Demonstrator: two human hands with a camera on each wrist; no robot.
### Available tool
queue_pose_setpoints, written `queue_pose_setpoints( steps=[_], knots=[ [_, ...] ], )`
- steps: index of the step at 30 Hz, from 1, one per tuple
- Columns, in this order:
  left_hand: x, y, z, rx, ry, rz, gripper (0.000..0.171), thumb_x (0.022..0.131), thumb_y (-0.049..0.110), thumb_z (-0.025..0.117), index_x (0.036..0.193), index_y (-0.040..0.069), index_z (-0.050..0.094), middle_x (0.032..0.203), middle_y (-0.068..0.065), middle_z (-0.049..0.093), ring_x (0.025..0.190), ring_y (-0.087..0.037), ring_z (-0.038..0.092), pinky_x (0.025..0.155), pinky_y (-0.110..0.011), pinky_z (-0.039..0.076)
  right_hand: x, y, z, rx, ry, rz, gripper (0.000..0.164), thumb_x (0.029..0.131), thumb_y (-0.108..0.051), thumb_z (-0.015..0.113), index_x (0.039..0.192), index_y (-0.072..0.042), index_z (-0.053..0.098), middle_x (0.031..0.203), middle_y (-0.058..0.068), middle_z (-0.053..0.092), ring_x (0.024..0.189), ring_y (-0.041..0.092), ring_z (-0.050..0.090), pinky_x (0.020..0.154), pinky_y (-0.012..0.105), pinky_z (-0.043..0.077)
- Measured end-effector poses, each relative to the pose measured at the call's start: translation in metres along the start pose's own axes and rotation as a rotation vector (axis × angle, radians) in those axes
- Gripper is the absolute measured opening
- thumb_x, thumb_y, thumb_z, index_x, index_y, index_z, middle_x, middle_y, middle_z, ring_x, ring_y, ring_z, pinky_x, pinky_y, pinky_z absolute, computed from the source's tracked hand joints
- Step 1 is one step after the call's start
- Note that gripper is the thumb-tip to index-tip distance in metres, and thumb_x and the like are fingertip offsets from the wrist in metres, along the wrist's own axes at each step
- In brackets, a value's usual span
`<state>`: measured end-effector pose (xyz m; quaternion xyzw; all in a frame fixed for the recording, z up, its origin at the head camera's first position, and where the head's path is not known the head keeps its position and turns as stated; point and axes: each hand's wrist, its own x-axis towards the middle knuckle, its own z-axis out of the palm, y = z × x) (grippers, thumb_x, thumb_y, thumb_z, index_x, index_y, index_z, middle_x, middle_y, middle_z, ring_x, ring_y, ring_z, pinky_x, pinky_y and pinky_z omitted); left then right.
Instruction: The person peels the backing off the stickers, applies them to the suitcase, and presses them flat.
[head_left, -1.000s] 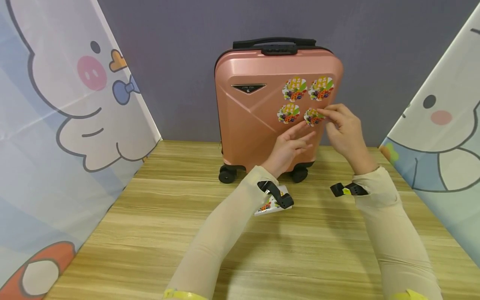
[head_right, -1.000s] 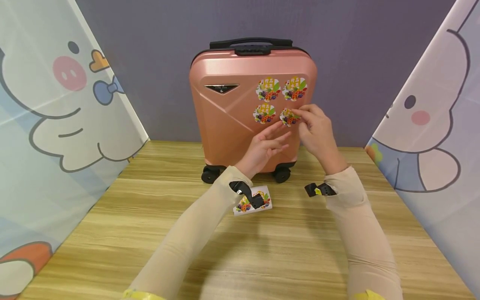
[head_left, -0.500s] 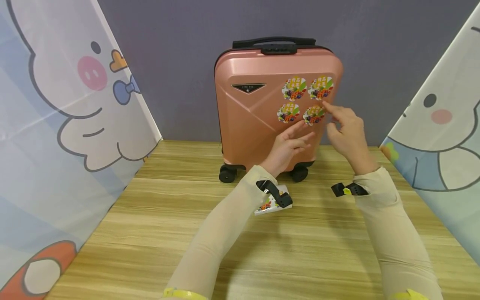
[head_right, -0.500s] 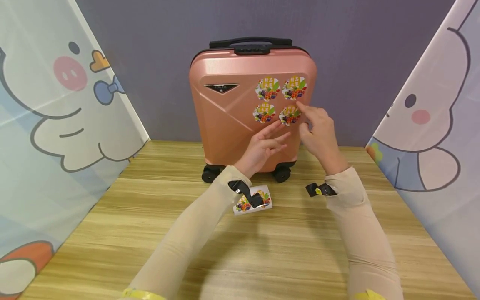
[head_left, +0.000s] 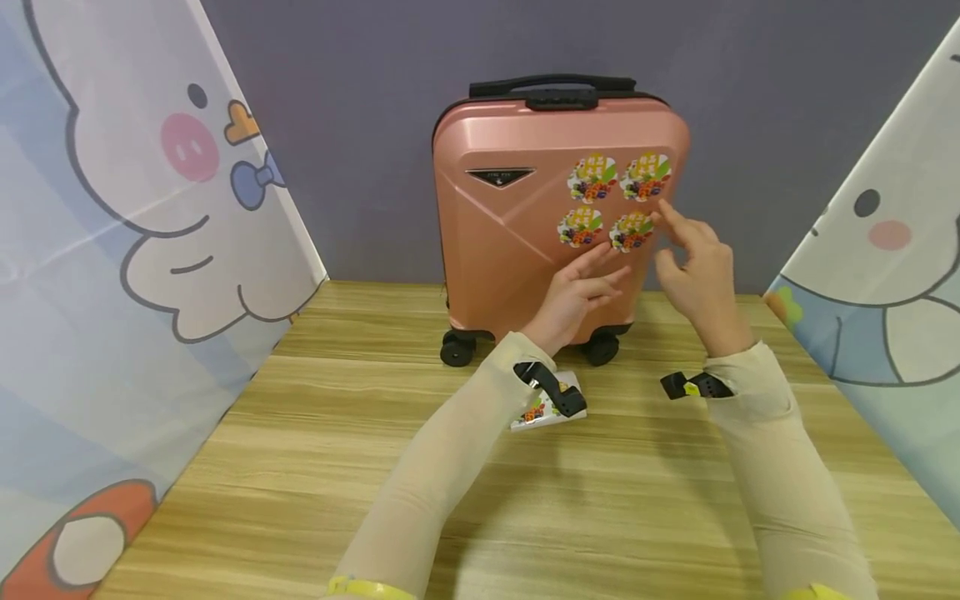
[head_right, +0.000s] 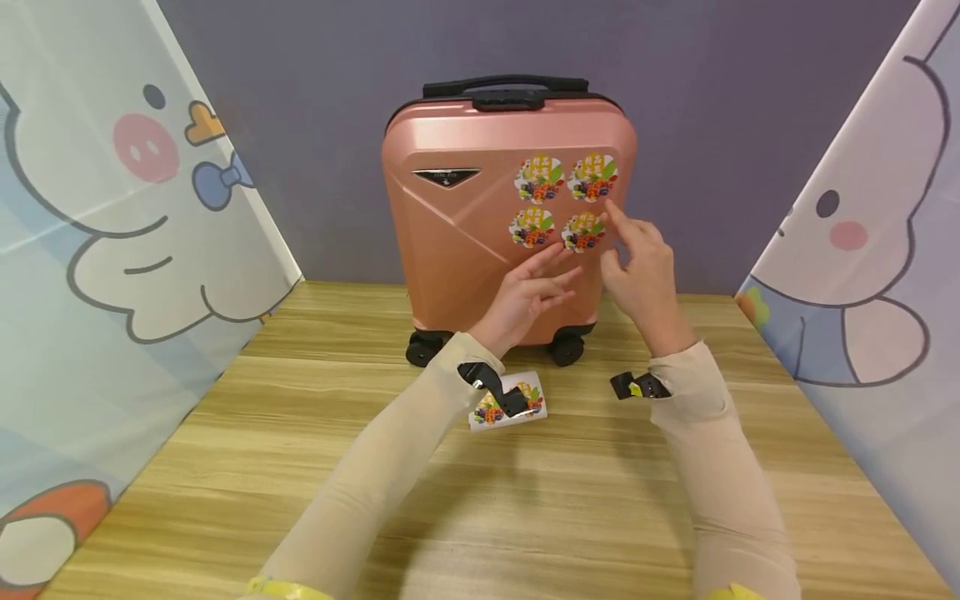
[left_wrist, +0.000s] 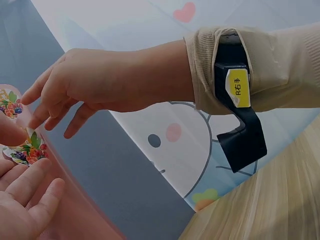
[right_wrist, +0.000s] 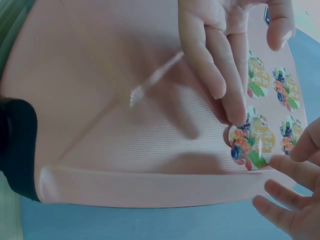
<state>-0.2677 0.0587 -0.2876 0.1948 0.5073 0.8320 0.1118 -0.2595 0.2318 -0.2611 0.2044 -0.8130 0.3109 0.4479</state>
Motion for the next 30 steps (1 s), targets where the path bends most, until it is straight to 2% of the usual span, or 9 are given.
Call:
queue_pose_setpoints(
  steps=[2, 5, 7, 9, 11, 15, 19, 23, 30],
  knots=[
    [0.000, 0.000, 0.001, 0.000, -0.002, -0.001, 0.061, 0.096, -0.011, 0.051, 0.152, 0.012, 0.042, 0.147, -0.001, 0.051, 0.128, -0.028, 0.054, 0.091, -0.036, 0.053, 0.000, 0.001, 0.000, 0.004, 0.047, -0.012, 0.059, 0.083, 0.006, 0.050, 0.140, -0.006, 0.057, 0.130, 0.013, 0.064, 0.119, 0.040, 0.057, 0.073, 0.042, 0.048],
    [0.001, -0.001, 0.001, -0.002, -0.010, -0.004, 0.062, 0.095, -0.012, 0.051, 0.152, 0.011, 0.042, 0.147, -0.002, 0.051, 0.128, -0.028, 0.054, 0.089, -0.034, 0.054, 0.004, 0.001, -0.003, 0.074, 0.174, 0.009, 0.055, 0.082, 0.008, 0.050, 0.133, -0.004, 0.063, 0.133, 0.009, 0.063, 0.122, 0.032, 0.058, 0.090, 0.047, 0.052],
    [0.001, -0.001, 0.001, -0.004, -0.016, -0.004, 0.062, 0.095, -0.012, 0.051, 0.152, 0.011, 0.042, 0.147, -0.002, 0.051, 0.128, -0.028, 0.054, 0.089, -0.034, 0.054, 0.008, 0.000, -0.005, 0.196, 0.249, 0.043, 0.049, 0.082, 0.010, 0.048, 0.126, 0.001, 0.067, 0.128, 0.007, 0.066, 0.121, 0.023, 0.060, 0.099, 0.041, 0.050],
    [0.002, -0.001, 0.000, -0.001, -0.022, -0.004, 0.062, 0.095, -0.012, 0.051, 0.152, 0.011, 0.042, 0.148, -0.003, 0.051, 0.129, -0.029, 0.054, 0.091, -0.034, 0.054, 0.012, -0.002, -0.006, 0.374, 0.290, 0.094, 0.043, 0.084, 0.013, 0.047, 0.119, 0.002, 0.070, 0.118, 0.003, 0.071, 0.113, 0.016, 0.064, 0.096, 0.031, 0.051],
    [0.002, -0.001, -0.002, 0.005, -0.025, -0.005, 0.063, 0.095, -0.012, 0.051, 0.152, 0.011, 0.041, 0.148, -0.003, 0.050, 0.129, -0.029, 0.054, 0.095, -0.037, 0.053, 0.014, -0.002, -0.005, 0.582, 0.289, 0.131, 0.039, 0.085, 0.016, 0.046, 0.113, 0.004, 0.071, 0.108, 0.003, 0.073, 0.104, 0.015, 0.066, 0.092, 0.026, 0.051],
    [0.003, -0.001, -0.004, 0.017, -0.022, -0.006, 0.062, 0.095, -0.010, 0.052, 0.152, 0.011, 0.041, 0.148, -0.004, 0.051, 0.128, -0.029, 0.054, 0.101, -0.044, 0.049, 0.016, -0.003, 0.002, 1.041, 0.234, 0.156, 0.032, 0.089, 0.018, 0.043, 0.108, 0.011, 0.068, 0.100, 0.014, 0.073, 0.096, 0.024, 0.069, 0.087, 0.029, 0.053],
    [0.003, -0.002, -0.006, 0.024, -0.020, -0.004, 0.060, 0.096, -0.009, 0.053, 0.152, 0.010, 0.042, 0.147, -0.004, 0.051, 0.128, -0.031, 0.055, 0.101, -0.045, 0.049, 0.020, -0.003, 0.011, 1.342, 0.105, 0.135, 0.025, 0.095, 0.014, 0.044, 0.111, 0.019, 0.062, 0.102, 0.023, 0.071, 0.095, 0.030, 0.069, 0.089, 0.035, 0.055],
    [0.003, -0.003, -0.008, 0.035, -0.018, -0.001, 0.059, 0.097, -0.009, 0.052, 0.152, 0.010, 0.042, 0.148, -0.004, 0.051, 0.128, -0.031, 0.054, 0.094, -0.038, 0.053, 0.023, 0.002, 0.023, 1.423, 0.023, 0.149, 0.023, 0.099, 0.007, 0.046, 0.109, 0.020, 0.062, 0.102, 0.026, 0.070, 0.095, 0.032, 0.070, 0.090, 0.038, 0.056],
    [0.001, -0.002, -0.009, 0.032, -0.027, -0.001, 0.057, 0.099, -0.009, 0.050, 0.152, 0.010, 0.041, 0.149, -0.006, 0.049, 0.129, -0.034, 0.053, 0.081, -0.026, 0.055, 0.023, 0.008, 0.033, 1.431, 0.053, 0.216, 0.023, 0.100, 0.005, 0.047, 0.103, 0.020, 0.063, 0.099, 0.025, 0.071, 0.090, 0.031, 0.071, 0.085, 0.038, 0.058]
  ],
)
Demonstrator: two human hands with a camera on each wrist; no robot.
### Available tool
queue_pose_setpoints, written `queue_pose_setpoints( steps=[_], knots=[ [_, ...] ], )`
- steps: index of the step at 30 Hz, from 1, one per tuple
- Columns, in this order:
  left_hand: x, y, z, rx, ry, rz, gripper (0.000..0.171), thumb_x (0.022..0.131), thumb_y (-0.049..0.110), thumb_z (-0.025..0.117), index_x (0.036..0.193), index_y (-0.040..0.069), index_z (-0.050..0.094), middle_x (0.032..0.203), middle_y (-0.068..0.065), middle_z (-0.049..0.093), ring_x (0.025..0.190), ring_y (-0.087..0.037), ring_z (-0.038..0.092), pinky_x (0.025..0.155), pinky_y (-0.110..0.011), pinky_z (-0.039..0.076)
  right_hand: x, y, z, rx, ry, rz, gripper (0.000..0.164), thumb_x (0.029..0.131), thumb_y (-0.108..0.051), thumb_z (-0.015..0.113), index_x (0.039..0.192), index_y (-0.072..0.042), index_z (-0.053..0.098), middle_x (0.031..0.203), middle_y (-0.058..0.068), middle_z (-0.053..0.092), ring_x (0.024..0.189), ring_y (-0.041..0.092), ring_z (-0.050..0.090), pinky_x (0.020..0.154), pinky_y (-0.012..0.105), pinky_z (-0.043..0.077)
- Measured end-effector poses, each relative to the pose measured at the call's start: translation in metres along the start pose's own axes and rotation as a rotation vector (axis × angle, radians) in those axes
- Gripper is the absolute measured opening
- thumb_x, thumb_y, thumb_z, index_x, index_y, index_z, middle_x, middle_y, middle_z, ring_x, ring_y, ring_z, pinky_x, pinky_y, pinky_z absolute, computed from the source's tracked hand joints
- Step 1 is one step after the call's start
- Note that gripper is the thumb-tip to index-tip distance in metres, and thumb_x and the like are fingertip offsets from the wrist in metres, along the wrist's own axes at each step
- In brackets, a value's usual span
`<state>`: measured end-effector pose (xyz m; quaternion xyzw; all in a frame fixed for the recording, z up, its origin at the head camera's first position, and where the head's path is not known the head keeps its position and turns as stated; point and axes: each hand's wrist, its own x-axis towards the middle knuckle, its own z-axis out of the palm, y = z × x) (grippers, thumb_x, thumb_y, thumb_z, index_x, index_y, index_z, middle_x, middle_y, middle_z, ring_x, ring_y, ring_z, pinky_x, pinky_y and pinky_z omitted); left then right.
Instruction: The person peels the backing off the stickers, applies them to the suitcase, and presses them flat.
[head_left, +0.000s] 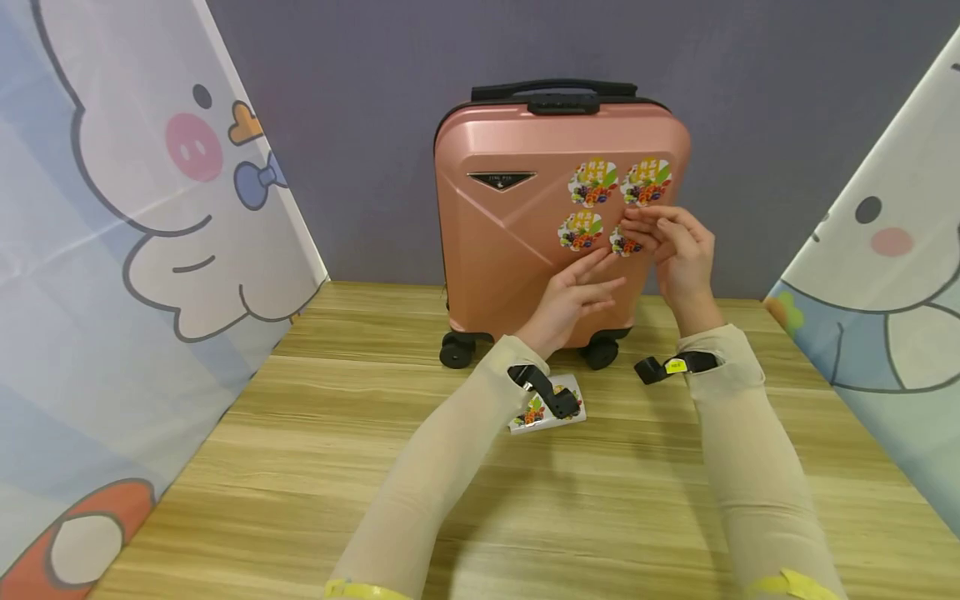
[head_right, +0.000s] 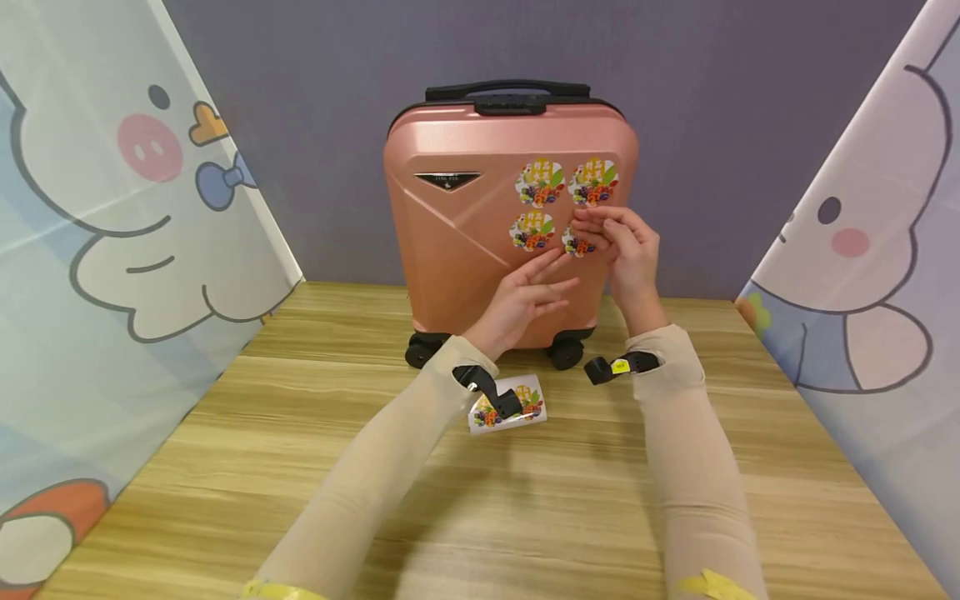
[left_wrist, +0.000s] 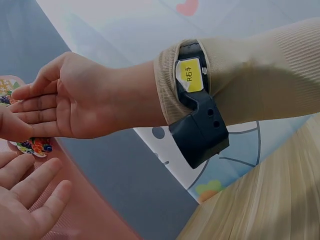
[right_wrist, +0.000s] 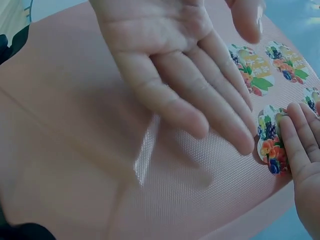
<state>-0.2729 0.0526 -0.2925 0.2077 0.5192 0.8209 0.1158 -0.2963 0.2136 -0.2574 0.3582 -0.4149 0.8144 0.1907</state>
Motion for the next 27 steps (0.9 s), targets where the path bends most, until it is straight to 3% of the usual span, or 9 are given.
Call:
queue_pose_setpoints(
  steps=[6, 13, 23, 27],
  knots=[
    [-0.002, 0.001, -0.003, 0.005, -0.009, 0.012, 0.056, 0.099, -0.008, 0.050, 0.152, 0.007, 0.040, 0.148, -0.009, 0.050, 0.128, -0.035, 0.053, 0.094, -0.040, 0.054, 0.000, 0.000, -0.001, -0.051, -0.006, -0.003, 0.024, 0.101, 0.002, 0.047, 0.103, 0.020, 0.064, 0.099, 0.024, 0.071, 0.091, 0.030, 0.071, 0.085, 0.037, 0.058],
    [-0.003, -0.009, -0.014, 0.041, 0.048, -0.017, 0.053, 0.095, -0.008, 0.053, 0.146, 0.004, 0.048, 0.143, -0.011, 0.055, 0.124, -0.032, 0.057, 0.102, -0.050, 0.047, -0.002, 0.001, -0.001, -0.092, -0.007, -0.010, 0.026, 0.101, 0.001, 0.047, 0.101, 0.019, 0.065, 0.097, 0.023, 0.072, 0.089, 0.029, 0.072, 0.083, 0.036, 0.058],
    [-0.008, -0.015, -0.021, 0.058, 0.055, -0.031, 0.055, 0.094, -0.009, 0.055, 0.147, 0.004, 0.048, 0.142, -0.011, 0.056, 0.123, -0.031, 0.059, 0.088, -0.032, 0.056, -0.013, 0.007, -0.004, -0.128, -0.019, 0.063, 0.028, 0.103, 0.002, 0.043, 0.101, 0.017, 0.066, 0.097, 0.019, 0.073, 0.091, 0.027, 0.072, 0.086, 0.035, 0.058],
    [-0.011, -0.017, -0.024, 0.068, 0.058, -0.047, 0.054, 0.095, -0.008, 0.054, 0.147, 0.005, 0.048, 0.142, -0.011, 0.055, 0.124, -0.032, 0.058, 0.091, -0.035, 0.055, -0.017, 0.010, -0.004, -0.122, -0.025, 0.084, 0.028, 0.103, 0.002, 0.043, 0.101, 0.016, 0.067, 0.096, 0.019, 0.073, 0.091, 0.026, 0.072, 0.086, 0.035, 0.057]
  ],
)
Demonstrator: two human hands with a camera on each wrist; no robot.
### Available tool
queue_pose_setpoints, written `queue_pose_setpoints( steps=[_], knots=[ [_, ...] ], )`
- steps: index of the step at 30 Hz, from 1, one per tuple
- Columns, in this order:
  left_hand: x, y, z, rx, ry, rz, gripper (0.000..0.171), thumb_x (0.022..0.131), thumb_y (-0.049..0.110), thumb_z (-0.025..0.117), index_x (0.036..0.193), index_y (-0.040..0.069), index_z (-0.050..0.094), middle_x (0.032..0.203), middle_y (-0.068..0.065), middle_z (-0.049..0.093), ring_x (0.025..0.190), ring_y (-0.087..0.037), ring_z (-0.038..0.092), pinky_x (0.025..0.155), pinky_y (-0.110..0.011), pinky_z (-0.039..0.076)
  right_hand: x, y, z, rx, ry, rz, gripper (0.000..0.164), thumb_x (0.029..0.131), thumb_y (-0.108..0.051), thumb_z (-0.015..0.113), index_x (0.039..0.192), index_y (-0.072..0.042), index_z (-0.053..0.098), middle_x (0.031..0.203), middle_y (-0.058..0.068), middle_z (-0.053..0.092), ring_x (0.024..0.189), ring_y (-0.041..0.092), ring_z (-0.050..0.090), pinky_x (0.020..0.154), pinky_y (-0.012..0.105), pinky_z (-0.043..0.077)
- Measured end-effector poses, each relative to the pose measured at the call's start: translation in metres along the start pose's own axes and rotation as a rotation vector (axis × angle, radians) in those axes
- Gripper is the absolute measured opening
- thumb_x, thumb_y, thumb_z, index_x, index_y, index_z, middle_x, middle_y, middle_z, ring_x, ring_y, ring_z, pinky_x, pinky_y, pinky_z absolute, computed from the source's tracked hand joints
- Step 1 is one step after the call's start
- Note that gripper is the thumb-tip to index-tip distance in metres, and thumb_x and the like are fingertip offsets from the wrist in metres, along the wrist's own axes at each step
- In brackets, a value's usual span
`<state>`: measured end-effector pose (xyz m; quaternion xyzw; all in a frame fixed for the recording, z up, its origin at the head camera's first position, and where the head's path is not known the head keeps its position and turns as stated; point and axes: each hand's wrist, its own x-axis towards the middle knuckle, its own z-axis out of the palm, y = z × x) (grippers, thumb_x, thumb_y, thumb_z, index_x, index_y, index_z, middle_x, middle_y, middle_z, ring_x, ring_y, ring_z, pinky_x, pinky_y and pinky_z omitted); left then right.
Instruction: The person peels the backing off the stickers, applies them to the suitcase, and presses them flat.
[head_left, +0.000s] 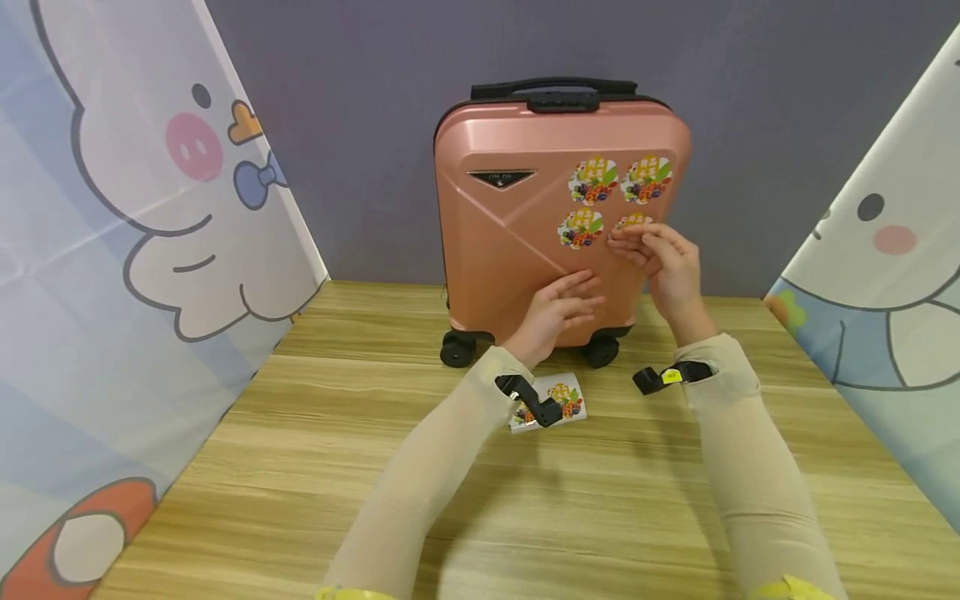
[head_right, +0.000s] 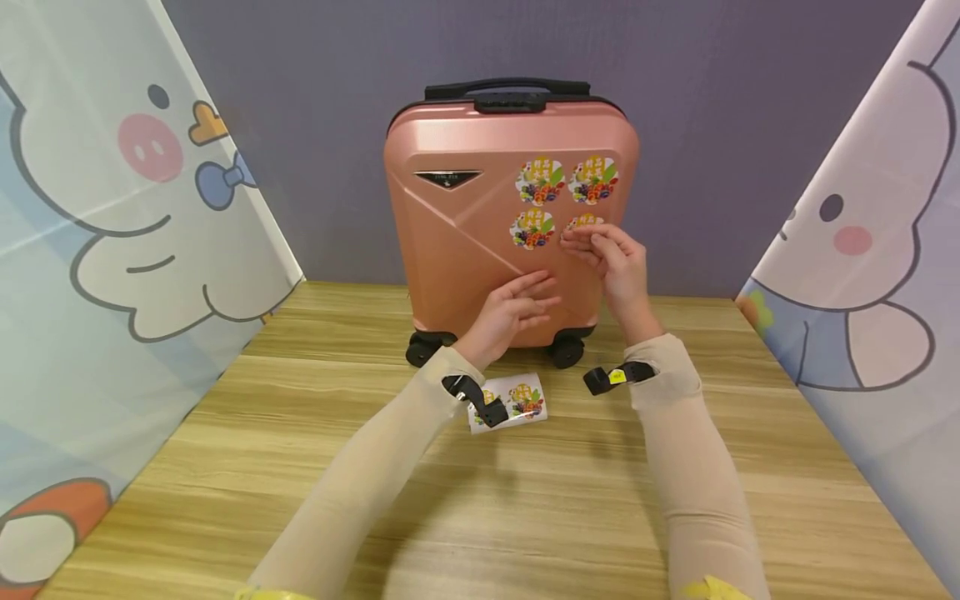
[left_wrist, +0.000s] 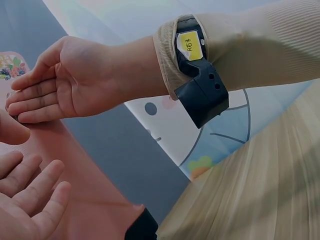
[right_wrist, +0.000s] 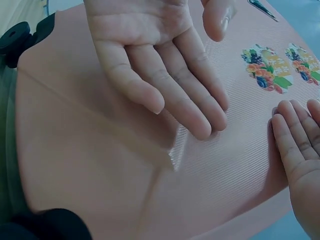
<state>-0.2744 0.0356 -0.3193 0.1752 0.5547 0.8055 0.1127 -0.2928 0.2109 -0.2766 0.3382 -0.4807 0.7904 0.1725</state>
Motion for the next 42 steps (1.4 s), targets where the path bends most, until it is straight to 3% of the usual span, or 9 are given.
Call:
queue_pose_setpoints(
  steps=[6, 13, 27, 36, 42],
  knots=[
    [-0.006, -0.005, -0.005, -0.009, -0.006, -0.025, 0.056, 0.094, -0.009, 0.053, 0.147, 0.005, 0.048, 0.142, -0.015, 0.055, 0.125, -0.033, 0.057, 0.103, -0.049, 0.047, -0.008, 0.003, 0.000, -0.026, 0.004, 0.050, 0.028, 0.104, 0.002, 0.043, 0.100, 0.013, 0.070, 0.095, 0.017, 0.074, 0.089, 0.025, 0.072, 0.085, 0.034, 0.058],
    [-0.012, -0.012, -0.013, -0.005, -0.037, -0.032, 0.054, 0.094, -0.009, 0.051, 0.147, 0.002, 0.047, 0.142, -0.018, 0.054, 0.125, -0.034, 0.056, 0.107, -0.059, 0.039, -0.021, 0.006, -0.004, -0.113, -0.004, 0.102, 0.027, 0.104, 0.000, 0.045, 0.105, 0.015, 0.067, 0.095, 0.014, 0.074, 0.088, 0.023, 0.072, 0.084, 0.032, 0.058],
    [-0.034, -0.027, -0.039, 0.065, -0.042, -0.085, 0.049, 0.098, -0.004, 0.051, 0.146, 0.003, 0.047, 0.140, -0.019, 0.055, 0.125, -0.033, 0.056, 0.103, -0.046, 0.047, -0.062, 0.019, -0.007, -0.408, -0.134, 0.235, 0.031, 0.104, -0.006, 0.048, 0.116, 0.021, 0.058, 0.100, 0.004, 0.073, 0.091, 0.016, 0.070, 0.078, 0.028, 0.058],
    [-0.048, -0.036, -0.050, 0.077, -0.061, -0.111, 0.050, 0.098, -0.004, 0.050, 0.147, 0.000, 0.045, 0.140, -0.022, 0.053, 0.124, -0.033, 0.057, 0.108, -0.054, 0.040, -0.083, 0.029, -0.007, -0.392, -0.207, 0.293, 0.034, 0.105, -0.005, 0.047, 0.115, 0.027, 0.052, 0.100, 0.008, 0.070, 0.092, 0.018, 0.068, 0.082, 0.028, 0.057],
    [-0.057, -0.042, -0.060, 0.075, -0.032, -0.129, 0.048, 0.098, -0.006, 0.050, 0.146, -0.002, 0.046, 0.140, -0.028, 0.051, 0.121, -0.032, 0.059, 0.108, -0.055, 0.040, -0.094, 0.035, -0.006, -0.423, -0.263, 0.332, 0.033, 0.105, -0.004, 0.046, 0.115, 0.027, 0.052, 0.100, 0.013, 0.070, 0.089, 0.019, 0.069, 0.080, 0.029, 0.058]
  ],
)
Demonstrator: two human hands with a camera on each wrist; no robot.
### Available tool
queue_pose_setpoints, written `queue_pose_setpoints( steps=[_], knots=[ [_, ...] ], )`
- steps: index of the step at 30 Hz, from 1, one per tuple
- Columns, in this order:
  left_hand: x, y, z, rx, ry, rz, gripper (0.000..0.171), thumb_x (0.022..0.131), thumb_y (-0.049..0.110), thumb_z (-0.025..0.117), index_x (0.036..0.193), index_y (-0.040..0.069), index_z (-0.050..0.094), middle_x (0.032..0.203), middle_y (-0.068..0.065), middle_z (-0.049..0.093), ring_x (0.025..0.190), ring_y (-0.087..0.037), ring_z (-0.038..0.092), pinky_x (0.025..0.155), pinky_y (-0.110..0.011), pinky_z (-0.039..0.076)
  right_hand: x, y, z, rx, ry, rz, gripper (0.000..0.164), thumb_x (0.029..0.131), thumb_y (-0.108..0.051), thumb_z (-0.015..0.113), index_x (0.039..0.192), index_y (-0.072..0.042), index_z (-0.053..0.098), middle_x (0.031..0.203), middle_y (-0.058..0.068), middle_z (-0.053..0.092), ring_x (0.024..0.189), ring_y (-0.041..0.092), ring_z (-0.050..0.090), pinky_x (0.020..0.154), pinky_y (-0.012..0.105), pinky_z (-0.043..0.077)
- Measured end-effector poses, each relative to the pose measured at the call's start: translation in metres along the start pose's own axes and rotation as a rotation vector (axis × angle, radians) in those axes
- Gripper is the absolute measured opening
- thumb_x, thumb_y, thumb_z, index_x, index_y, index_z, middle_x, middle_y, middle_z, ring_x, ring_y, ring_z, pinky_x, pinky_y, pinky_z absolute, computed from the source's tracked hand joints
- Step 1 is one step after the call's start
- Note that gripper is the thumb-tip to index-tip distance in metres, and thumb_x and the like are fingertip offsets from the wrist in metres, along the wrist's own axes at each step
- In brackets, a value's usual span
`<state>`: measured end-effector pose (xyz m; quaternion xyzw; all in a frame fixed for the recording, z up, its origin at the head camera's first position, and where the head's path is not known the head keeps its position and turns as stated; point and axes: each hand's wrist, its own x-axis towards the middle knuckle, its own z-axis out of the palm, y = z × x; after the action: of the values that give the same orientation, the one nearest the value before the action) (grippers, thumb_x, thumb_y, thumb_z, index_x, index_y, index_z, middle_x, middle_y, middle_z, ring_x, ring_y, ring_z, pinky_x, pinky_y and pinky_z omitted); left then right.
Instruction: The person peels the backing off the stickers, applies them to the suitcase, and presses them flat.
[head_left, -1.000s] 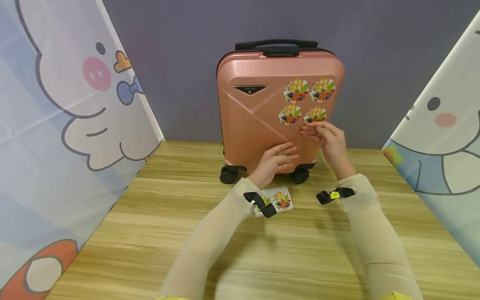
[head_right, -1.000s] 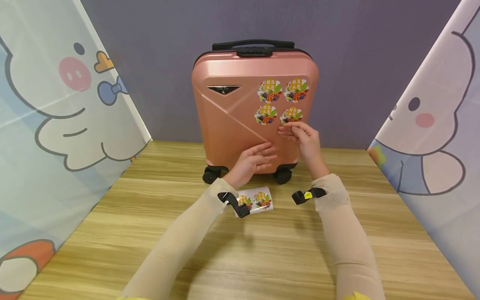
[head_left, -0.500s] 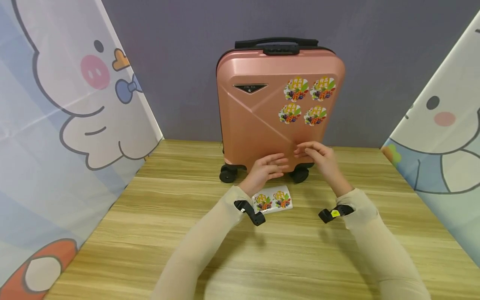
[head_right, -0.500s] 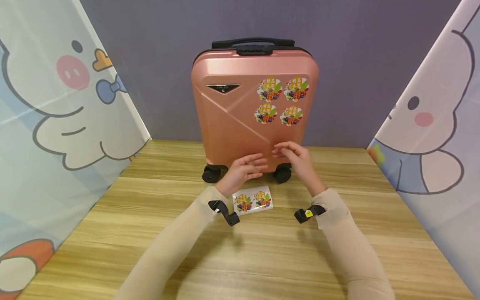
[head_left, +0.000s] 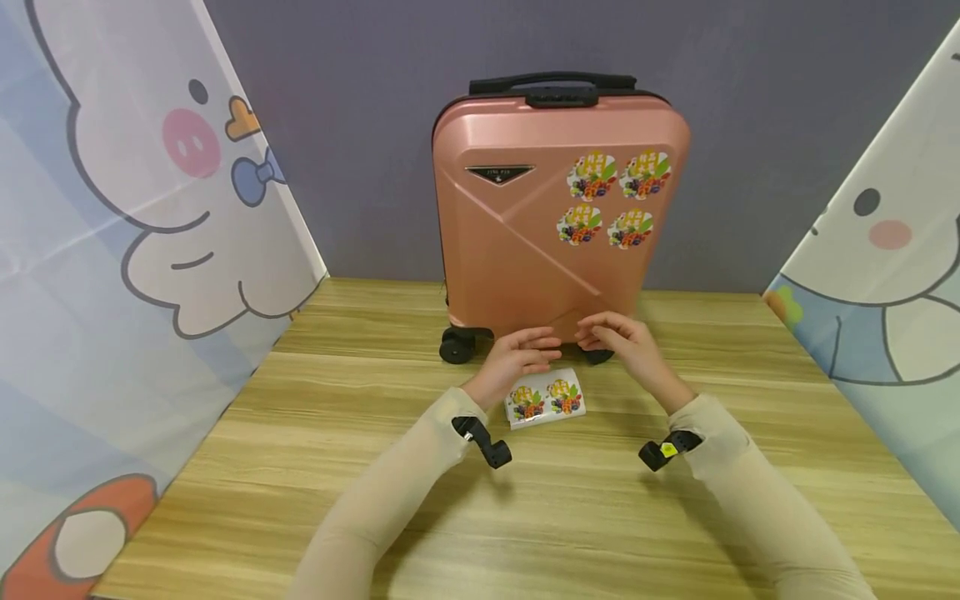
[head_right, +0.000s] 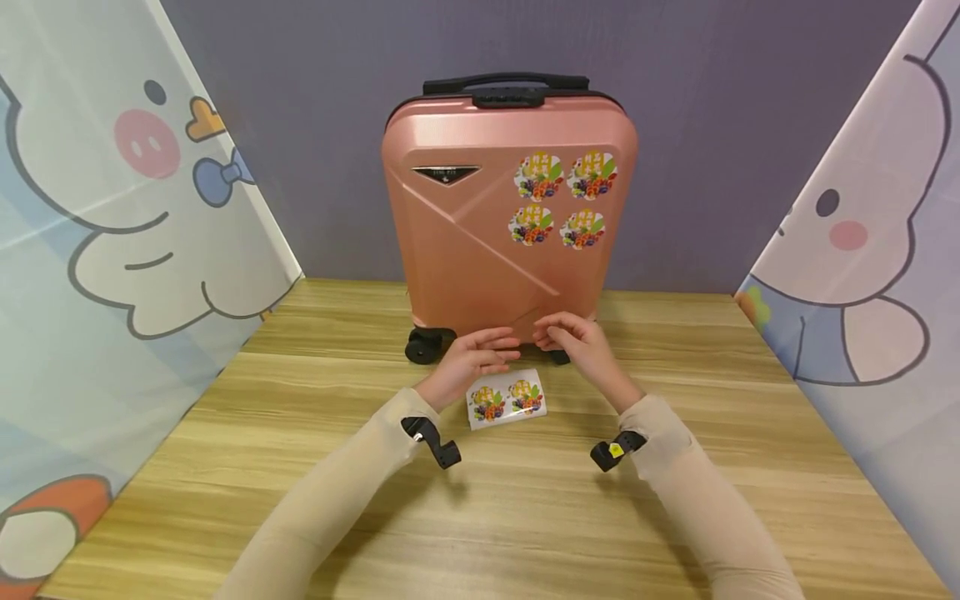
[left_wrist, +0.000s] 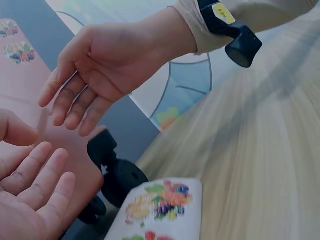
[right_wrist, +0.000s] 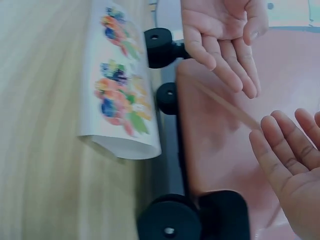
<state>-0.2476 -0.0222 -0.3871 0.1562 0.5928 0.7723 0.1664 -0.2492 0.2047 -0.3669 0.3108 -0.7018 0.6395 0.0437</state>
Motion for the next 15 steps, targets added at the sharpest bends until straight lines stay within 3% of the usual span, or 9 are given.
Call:
queue_pose_setpoints(
  steps=[3, 8, 11, 15],
  knots=[
    [-0.003, -0.005, -0.007, 0.023, 0.025, 0.004, 0.047, 0.098, -0.004, 0.052, 0.144, -0.002, 0.048, 0.139, -0.030, 0.051, 0.117, -0.029, 0.061, 0.104, -0.051, 0.046, -0.003, 0.006, 0.004, -0.023, -0.019, 0.030, 0.031, 0.105, -0.002, 0.045, 0.116, 0.025, 0.054, 0.099, 0.020, 0.069, 0.088, 0.021, 0.070, 0.080, 0.032, 0.059],
    [-0.010, -0.012, -0.022, 0.083, 0.067, -0.007, 0.042, 0.100, 0.004, 0.055, 0.141, -0.004, 0.051, 0.129, -0.022, 0.061, 0.113, -0.026, 0.064, 0.100, -0.051, 0.048, -0.010, 0.013, 0.011, -0.094, -0.047, 0.074, 0.028, 0.105, -0.001, 0.045, 0.116, 0.022, 0.057, 0.100, 0.030, 0.066, 0.088, 0.021, 0.070, 0.079, 0.036, 0.059],
    [-0.015, -0.016, -0.030, 0.110, 0.090, -0.021, 0.042, 0.100, 0.005, 0.056, 0.140, -0.005, 0.051, 0.121, -0.014, 0.065, 0.111, -0.025, 0.064, 0.098, -0.050, 0.050, -0.013, 0.016, 0.014, -0.120, -0.068, 0.083, 0.026, 0.104, 0.002, 0.045, 0.115, 0.023, 0.056, 0.099, 0.028, 0.066, 0.087, 0.018, 0.070, 0.080, 0.039, 0.059],
    [-0.021, -0.020, -0.039, 0.171, 0.117, -0.010, 0.043, 0.098, 0.004, 0.058, 0.139, -0.006, 0.052, 0.120, -0.013, 0.066, 0.110, -0.023, 0.063, 0.092, -0.042, 0.053, -0.017, 0.017, 0.018, -0.128, -0.099, 0.096, 0.024, 0.102, 0.005, 0.046, 0.114, 0.023, 0.056, 0.097, 0.030, 0.065, 0.085, 0.017, 0.069, 0.078, 0.039, 0.059]
  ],
)
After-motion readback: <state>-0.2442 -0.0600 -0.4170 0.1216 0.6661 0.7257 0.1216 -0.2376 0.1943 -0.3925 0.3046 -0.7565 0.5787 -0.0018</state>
